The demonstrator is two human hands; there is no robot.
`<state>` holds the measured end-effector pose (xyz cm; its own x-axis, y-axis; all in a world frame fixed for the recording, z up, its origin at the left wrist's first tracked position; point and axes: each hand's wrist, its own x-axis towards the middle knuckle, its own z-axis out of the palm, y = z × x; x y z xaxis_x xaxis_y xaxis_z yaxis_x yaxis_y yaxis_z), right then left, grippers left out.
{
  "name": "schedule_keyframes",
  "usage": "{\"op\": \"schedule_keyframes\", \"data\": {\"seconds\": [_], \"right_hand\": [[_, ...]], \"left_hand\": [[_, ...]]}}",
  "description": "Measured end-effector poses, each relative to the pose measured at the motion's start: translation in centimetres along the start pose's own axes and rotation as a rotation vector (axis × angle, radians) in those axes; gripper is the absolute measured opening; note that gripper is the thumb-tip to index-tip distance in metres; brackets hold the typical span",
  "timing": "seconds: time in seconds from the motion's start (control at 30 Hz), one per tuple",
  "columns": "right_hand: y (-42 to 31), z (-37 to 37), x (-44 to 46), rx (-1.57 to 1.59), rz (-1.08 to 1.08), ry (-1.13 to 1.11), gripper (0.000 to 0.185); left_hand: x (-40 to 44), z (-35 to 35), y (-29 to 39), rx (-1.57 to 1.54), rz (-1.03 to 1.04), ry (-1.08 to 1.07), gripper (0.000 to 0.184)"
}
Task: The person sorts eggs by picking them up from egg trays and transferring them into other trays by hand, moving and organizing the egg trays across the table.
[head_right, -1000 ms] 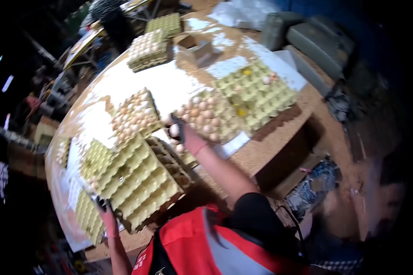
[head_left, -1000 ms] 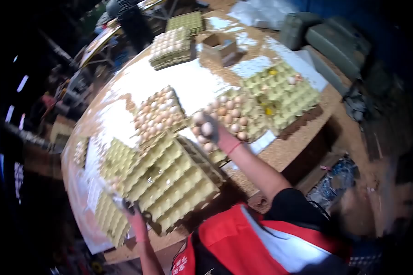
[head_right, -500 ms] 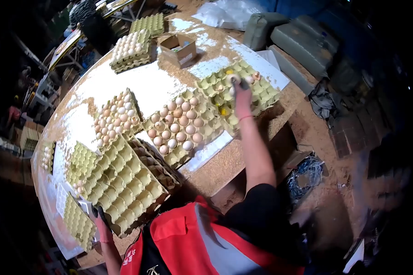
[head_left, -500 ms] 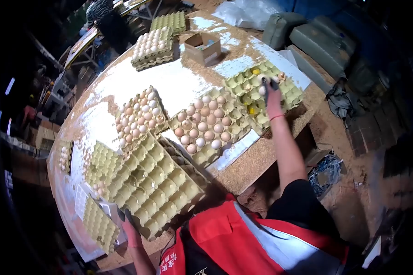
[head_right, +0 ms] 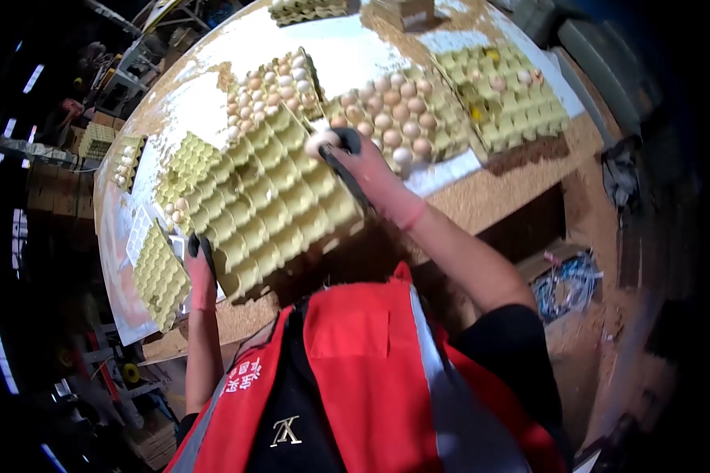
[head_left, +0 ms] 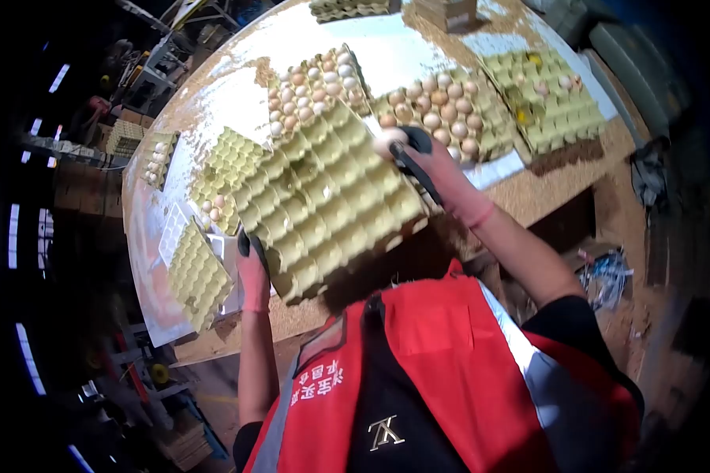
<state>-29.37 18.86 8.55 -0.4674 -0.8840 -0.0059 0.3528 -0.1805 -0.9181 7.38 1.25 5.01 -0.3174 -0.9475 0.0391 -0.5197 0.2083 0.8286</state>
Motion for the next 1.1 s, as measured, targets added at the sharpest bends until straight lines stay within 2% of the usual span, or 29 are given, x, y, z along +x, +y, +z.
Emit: {"op": "schedule_keyframes", "data": {"seconds": [0.03, 0.1, 0.13, 0.23, 0.27, 0.37, 0.43, 0.47, 0.5, 0.53, 0.6, 0.7, 0.73, 0.77, 0.83, 0.9, 0.97, 1.03, 1.07, 1.1], "right_hand": [[0.7, 0.5, 0.5, -0.057, -0.077, 0.014, 0.03], [-1.8, 2.3, 0.1, -0.08, -0.055, 0.073, 0.028], [-1.6, 2.2, 0.4, -0.11, -0.077, 0.093, 0.029], [-1.3, 2.0, 0.1, -0.107, -0.132, 0.098, 0.03], [-1.2, 1.6, -0.4, -0.089, -0.145, 0.095, 0.03], [-2.7, 3.3, -4.3, 0.085, -0.094, 0.146, 0.033], [-2.4, 4.7, -7.3, 0.075, -0.152, 0.113, 0.037], [-3.1, 6.3, -9.3, 0.02, -0.015, 0.155, 0.04], [-3.0, 7.2, -11.0, 0.013, -0.043, 0.089, 0.043], [0.2, 7.1, -11.7, -0.114, -0.127, 0.098, 0.047], [1.4, 7.7, -13.7, -0.043, -0.127, 0.018, 0.048], [1.9, 7.4, -15.4, 0.056, -0.023, -0.068, 0.048], [2.1, 7.1, -15.8, 0.093, 0.009, -0.097, 0.048], [2.3, 6.8, -16.5, 0.124, 0.038, -0.105, 0.048], [0.8, 6.0, -17.1, -0.089, 0.051, -0.121, 0.047], [0.8, 4.5, -16.4, -0.095, -0.036, -0.075, 0.046], [0.3, 3.0, -14.6, -0.009, -0.104, -0.002, 0.046], [-0.9, 1.8, -11.3, -0.155, -0.201, 0.035, 0.045], [-1.2, 1.5, -9.8, -0.147, -0.175, 0.038, 0.043], [-1.5, 1.2, -8.3, -0.142, -0.15, 0.035, 0.041]], "left_hand": [[0.8, -0.2, -0.8, 0.083, 0.074, 0.033, 0.035], [1.4, -0.7, 0.3, -0.033, -0.089, -0.127, 0.044], [1.6, -0.6, 0.3, -0.1, -0.13, -0.113, 0.048], [1.3, -0.8, 1.2, -0.059, -0.057, -0.061, 0.051], [2.1, -1.1, -0.6, -0.062, -0.028, -0.02, 0.053], [3.2, -2.5, 3.5, -0.159, 0.077, -0.04, 0.047], [7.4, -4.4, 4.0, -0.077, 0.116, -0.107, 0.048], [9.1, -4.9, 4.8, -0.022, 0.179, -0.128, 0.046], [10.5, -5.1, 5.6, 0.035, 0.243, -0.147, 0.045], [11.9, -5.2, 5.6, 0.053, 0.26, -0.153, 0.045], [13.6, -4.4, 5.8, 0.098, 0.286, -0.175, 0.046], [15.0, -1.9, 8.2, 0.055, 0.272, -0.335, 0.049], [15.2, -0.8, 9.6, 0.159, 0.215, -0.354, 0.051], [14.9, 0.5, 10.7, 0.234, 0.306, -0.386, 0.051], [13.9, 2.6, 12.4, 0.374, 0.184, -0.443, 0.054], [14.2, 2.8, 9.6, 0.241, 0.321, -0.46, 0.043], [11.7, 1.1, 8.0, 0.102, 0.158, -0.29, 0.041], [8.9, -0.6, 4.7, -0.015, -0.02, -0.208, 0.041], [7.6, -1.4, 2.4, -0.036, -0.091, -0.169, 0.041], [6.9, -1.6, -1.3, -0.003, -0.058, -0.127, 0.033]]}}
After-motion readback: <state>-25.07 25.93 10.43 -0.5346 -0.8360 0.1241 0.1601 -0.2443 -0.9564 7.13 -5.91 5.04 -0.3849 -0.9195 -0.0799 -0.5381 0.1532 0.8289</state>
